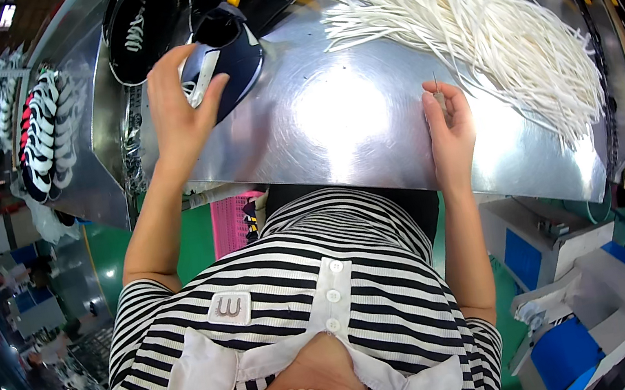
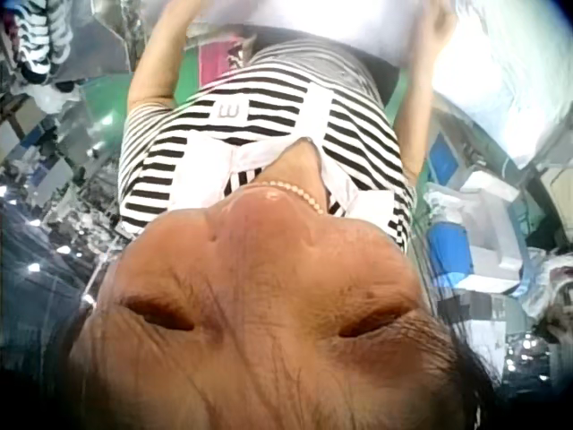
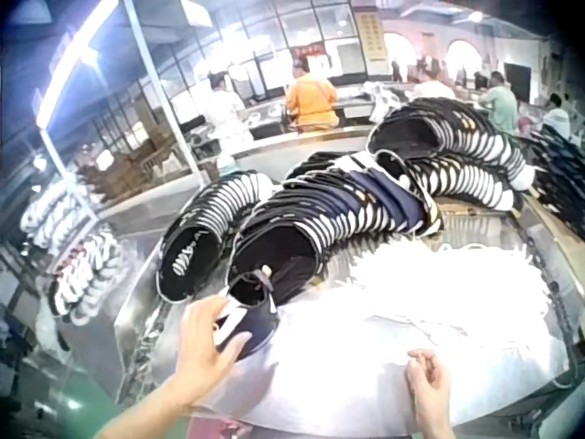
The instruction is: The person threads white shoelaces through the eyelets of a sneaker, pulls the laces taut, and adjusts them. The person then uses a small tool to trim the lace ends and continues lacing the shoe.
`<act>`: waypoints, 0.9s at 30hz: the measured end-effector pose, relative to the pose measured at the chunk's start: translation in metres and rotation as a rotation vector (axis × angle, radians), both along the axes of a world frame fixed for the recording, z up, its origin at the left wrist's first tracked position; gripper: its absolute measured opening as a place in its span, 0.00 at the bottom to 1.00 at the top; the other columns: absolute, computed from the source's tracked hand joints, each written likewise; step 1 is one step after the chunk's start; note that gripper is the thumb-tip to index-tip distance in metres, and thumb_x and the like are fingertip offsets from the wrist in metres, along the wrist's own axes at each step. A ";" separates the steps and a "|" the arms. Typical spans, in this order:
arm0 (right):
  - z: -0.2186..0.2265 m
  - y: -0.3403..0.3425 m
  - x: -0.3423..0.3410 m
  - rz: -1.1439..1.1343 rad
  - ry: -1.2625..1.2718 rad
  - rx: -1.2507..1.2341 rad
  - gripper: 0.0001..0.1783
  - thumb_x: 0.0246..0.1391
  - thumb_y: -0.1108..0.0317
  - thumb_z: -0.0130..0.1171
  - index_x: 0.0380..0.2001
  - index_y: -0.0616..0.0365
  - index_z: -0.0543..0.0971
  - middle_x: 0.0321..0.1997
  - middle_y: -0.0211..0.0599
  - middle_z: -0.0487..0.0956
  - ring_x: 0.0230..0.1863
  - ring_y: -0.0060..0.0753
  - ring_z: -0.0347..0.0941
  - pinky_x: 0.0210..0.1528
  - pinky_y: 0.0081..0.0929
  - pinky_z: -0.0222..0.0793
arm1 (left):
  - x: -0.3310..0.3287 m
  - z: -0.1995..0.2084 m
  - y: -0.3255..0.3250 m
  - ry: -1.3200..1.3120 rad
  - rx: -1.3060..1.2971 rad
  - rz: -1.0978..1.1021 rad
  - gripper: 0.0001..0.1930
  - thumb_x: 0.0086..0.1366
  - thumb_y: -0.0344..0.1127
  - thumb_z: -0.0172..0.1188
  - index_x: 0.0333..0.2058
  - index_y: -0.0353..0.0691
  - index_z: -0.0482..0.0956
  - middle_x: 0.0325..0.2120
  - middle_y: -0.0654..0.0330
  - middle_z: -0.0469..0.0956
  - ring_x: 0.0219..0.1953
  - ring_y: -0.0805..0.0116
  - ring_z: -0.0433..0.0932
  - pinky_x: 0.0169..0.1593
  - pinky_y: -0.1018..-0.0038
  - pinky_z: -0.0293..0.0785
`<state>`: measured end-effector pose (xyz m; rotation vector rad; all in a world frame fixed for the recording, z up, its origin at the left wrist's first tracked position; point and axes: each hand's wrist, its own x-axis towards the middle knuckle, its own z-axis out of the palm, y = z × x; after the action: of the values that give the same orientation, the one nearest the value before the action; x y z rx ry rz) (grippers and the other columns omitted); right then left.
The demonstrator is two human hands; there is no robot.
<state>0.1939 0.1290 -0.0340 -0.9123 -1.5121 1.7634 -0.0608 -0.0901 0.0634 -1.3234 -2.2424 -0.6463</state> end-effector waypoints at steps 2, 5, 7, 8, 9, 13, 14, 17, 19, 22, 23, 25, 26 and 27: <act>0.003 -0.002 -0.006 0.044 0.023 -0.041 0.10 0.62 0.70 0.57 0.46 0.61 0.77 0.31 0.19 0.72 0.30 0.09 0.59 0.32 0.11 0.54 | -0.031 -0.026 -0.006 -0.113 0.076 0.037 0.29 0.54 0.41 0.70 0.51 0.35 0.73 0.47 0.50 0.75 0.50 0.50 0.73 0.55 0.59 0.67; 0.007 -0.009 -0.026 0.117 -0.002 0.014 0.11 0.61 0.70 0.59 0.45 0.61 0.78 0.32 0.20 0.73 0.30 0.10 0.60 0.32 0.11 0.56 | -0.050 -0.029 0.005 -0.090 -0.118 0.005 0.26 0.54 0.41 0.70 0.49 0.36 0.77 0.37 0.52 0.81 0.46 0.51 0.76 0.50 0.61 0.71; 0.024 -0.022 -0.033 0.177 -0.040 0.153 0.10 0.60 0.70 0.59 0.44 0.60 0.79 0.32 0.20 0.73 0.28 0.11 0.60 0.31 0.12 0.57 | -0.048 -0.011 0.018 -0.007 -0.333 0.033 0.16 0.54 0.40 0.69 0.39 0.39 0.81 0.26 0.56 0.82 0.38 0.54 0.80 0.43 0.63 0.74; 0.029 -0.027 -0.033 0.210 -0.023 0.187 0.10 0.61 0.70 0.59 0.44 0.60 0.79 0.31 0.20 0.72 0.28 0.11 0.60 0.31 0.12 0.57 | -0.049 -0.009 0.019 -0.091 -0.356 0.038 0.15 0.54 0.40 0.69 0.38 0.39 0.81 0.27 0.56 0.82 0.36 0.54 0.80 0.41 0.64 0.74; 0.027 -0.028 -0.030 0.246 -0.029 0.198 0.10 0.61 0.70 0.58 0.44 0.61 0.79 0.31 0.20 0.72 0.28 0.10 0.60 0.31 0.12 0.57 | -0.052 -0.008 0.020 -0.174 -0.380 0.044 0.14 0.55 0.40 0.68 0.37 0.39 0.81 0.28 0.56 0.82 0.33 0.53 0.80 0.40 0.65 0.75; 0.015 -0.032 -0.017 0.255 -0.016 0.069 0.10 0.63 0.70 0.56 0.44 0.62 0.78 0.29 0.21 0.73 0.27 0.11 0.60 0.30 0.13 0.58 | -0.032 0.025 0.031 -0.639 -0.323 0.043 0.17 0.60 0.36 0.64 0.45 0.37 0.74 0.28 0.56 0.82 0.32 0.65 0.83 0.32 0.72 0.74; 0.016 -0.032 -0.018 0.247 -0.007 0.068 0.10 0.63 0.69 0.56 0.44 0.62 0.78 0.29 0.22 0.74 0.26 0.12 0.61 0.29 0.13 0.58 | -0.026 0.027 0.033 -0.806 -0.253 0.033 0.18 0.61 0.35 0.64 0.47 0.36 0.73 0.29 0.56 0.82 0.33 0.68 0.84 0.32 0.73 0.74; 0.021 -0.023 -0.025 0.247 -0.047 0.105 0.11 0.64 0.66 0.54 0.44 0.60 0.78 0.31 0.28 0.79 0.27 0.13 0.65 0.30 0.14 0.60 | -0.006 0.020 0.040 -0.953 -0.288 -0.244 0.18 0.64 0.33 0.61 0.51 0.35 0.70 0.42 0.55 0.82 0.42 0.69 0.82 0.39 0.75 0.75; 0.013 -0.014 -0.032 0.187 -0.092 0.237 0.10 0.63 0.66 0.55 0.43 0.60 0.78 0.31 0.31 0.82 0.29 0.13 0.69 0.32 0.14 0.63 | 0.005 0.016 0.043 -0.454 -0.432 -0.427 0.18 0.61 0.33 0.64 0.49 0.35 0.72 0.42 0.56 0.82 0.45 0.60 0.79 0.46 0.71 0.73; 0.012 -0.007 -0.036 0.184 -0.030 0.135 0.10 0.62 0.67 0.55 0.42 0.60 0.78 0.30 0.31 0.82 0.26 0.15 0.70 0.29 0.16 0.66 | 0.021 0.000 0.044 -0.370 -0.500 -0.478 0.12 0.60 0.34 0.65 0.40 0.34 0.78 0.34 0.52 0.80 0.39 0.54 0.78 0.45 0.68 0.73; 0.011 -0.006 -0.035 0.189 0.011 0.116 0.09 0.62 0.67 0.56 0.42 0.60 0.78 0.30 0.31 0.82 0.24 0.16 0.70 0.27 0.17 0.66 | 0.026 -0.006 0.045 -0.400 -0.570 -0.454 0.12 0.63 0.35 0.62 0.42 0.34 0.79 0.37 0.49 0.80 0.40 0.52 0.79 0.45 0.67 0.73; 0.022 -0.010 -0.032 0.179 -0.039 0.140 0.10 0.63 0.68 0.55 0.43 0.63 0.77 0.32 0.31 0.81 0.25 0.14 0.66 0.29 0.14 0.63 | 0.040 -0.021 0.049 -0.502 -0.446 -0.387 0.14 0.66 0.37 0.59 0.45 0.34 0.78 0.38 0.48 0.80 0.41 0.51 0.79 0.45 0.66 0.74; 0.025 -0.011 -0.031 0.177 -0.061 0.149 0.10 0.64 0.69 0.55 0.44 0.64 0.76 0.33 0.30 0.80 0.25 0.13 0.64 0.29 0.13 0.61 | 0.043 -0.025 0.052 -0.551 -0.386 -0.349 0.15 0.68 0.38 0.57 0.47 0.35 0.78 0.39 0.48 0.80 0.41 0.50 0.79 0.45 0.66 0.74; 0.019 -0.010 -0.034 0.123 -0.045 0.238 0.10 0.64 0.69 0.55 0.43 0.63 0.76 0.32 0.30 0.80 0.25 0.13 0.65 0.29 0.14 0.62 | 0.040 -0.025 0.056 -0.550 -0.404 -0.324 0.16 0.70 0.39 0.55 0.49 0.34 0.78 0.41 0.46 0.81 0.41 0.49 0.80 0.45 0.66 0.74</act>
<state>0.1595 0.1195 -0.0153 -0.7582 -1.7958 1.6111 -0.0204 -0.0342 0.0384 -1.9245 -2.7211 -0.7681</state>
